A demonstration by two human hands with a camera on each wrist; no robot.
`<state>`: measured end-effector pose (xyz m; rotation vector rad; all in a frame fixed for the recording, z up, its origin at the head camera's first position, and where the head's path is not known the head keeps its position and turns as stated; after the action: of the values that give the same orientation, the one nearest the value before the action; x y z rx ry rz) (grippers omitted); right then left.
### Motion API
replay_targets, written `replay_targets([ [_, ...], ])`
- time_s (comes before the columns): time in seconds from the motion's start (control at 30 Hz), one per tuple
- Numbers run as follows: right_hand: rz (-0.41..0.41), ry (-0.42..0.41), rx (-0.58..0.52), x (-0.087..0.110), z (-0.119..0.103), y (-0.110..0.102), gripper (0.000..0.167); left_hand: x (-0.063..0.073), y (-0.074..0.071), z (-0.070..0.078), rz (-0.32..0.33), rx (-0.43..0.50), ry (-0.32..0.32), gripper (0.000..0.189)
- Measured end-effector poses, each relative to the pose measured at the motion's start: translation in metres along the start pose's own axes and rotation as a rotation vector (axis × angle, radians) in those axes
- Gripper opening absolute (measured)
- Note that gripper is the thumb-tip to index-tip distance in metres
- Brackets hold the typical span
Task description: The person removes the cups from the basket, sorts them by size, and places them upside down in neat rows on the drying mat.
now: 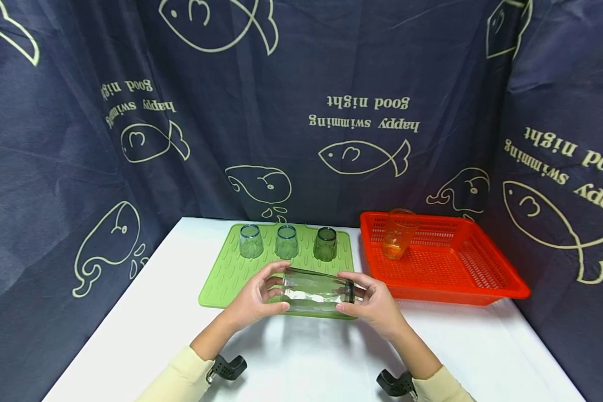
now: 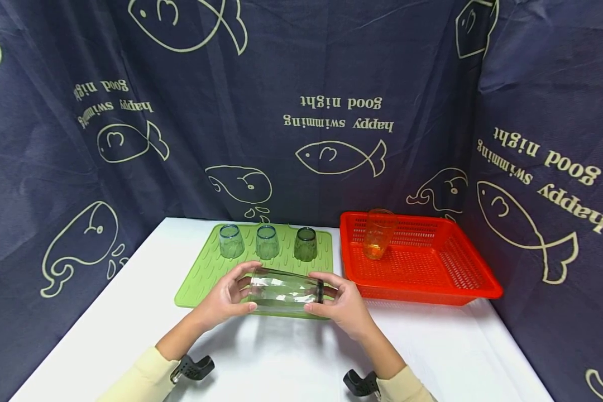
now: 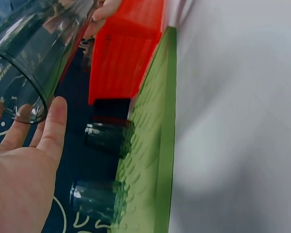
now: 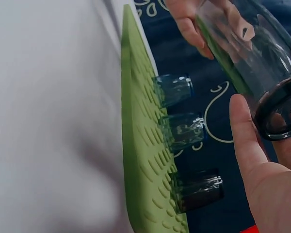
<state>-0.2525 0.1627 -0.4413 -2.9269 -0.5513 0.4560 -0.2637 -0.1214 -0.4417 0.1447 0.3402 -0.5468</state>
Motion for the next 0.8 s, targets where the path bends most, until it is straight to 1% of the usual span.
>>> replay_targets([
  [0.13, 0.021, 0.016, -0.005, -0.002, 0.004, 0.001, 0.070, 0.001, -0.011, -0.004, -0.025, -0.035, -0.017, 0.087],
  [0.3, 0.051, 0.020, -0.015, -0.004, 0.009, -0.001, 0.068, 0.006, -0.032, -0.007, -0.035, -0.069, -0.034, 0.085],
  [0.5, 0.079, 0.002, -0.037, -0.007, 0.011, -0.003, 0.068, 0.013, -0.058, -0.009, 0.008, -0.137, -0.081, 0.084],
  [0.63, 0.096, -0.009, -0.064, -0.009, 0.010, -0.003, 0.068, 0.017, -0.076, -0.011, 0.051, -0.232, -0.106, 0.083],
  [0.8, 0.099, -0.030, -0.069, -0.010, 0.008, -0.004, 0.072, 0.024, -0.099, -0.015, 0.117, -0.406, -0.139, 0.081],
])
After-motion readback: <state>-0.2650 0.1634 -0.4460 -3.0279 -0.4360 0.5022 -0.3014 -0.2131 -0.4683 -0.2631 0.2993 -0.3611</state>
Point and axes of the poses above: each hand's wrist, its own x-axis away from the middle knuckle, its own y-axis out of the palm, z = x × y, the point moved 3 cm from there along -x, towards the middle knuckle, and after that the axes turned 10 degrees about x, right-handed, at the moved point
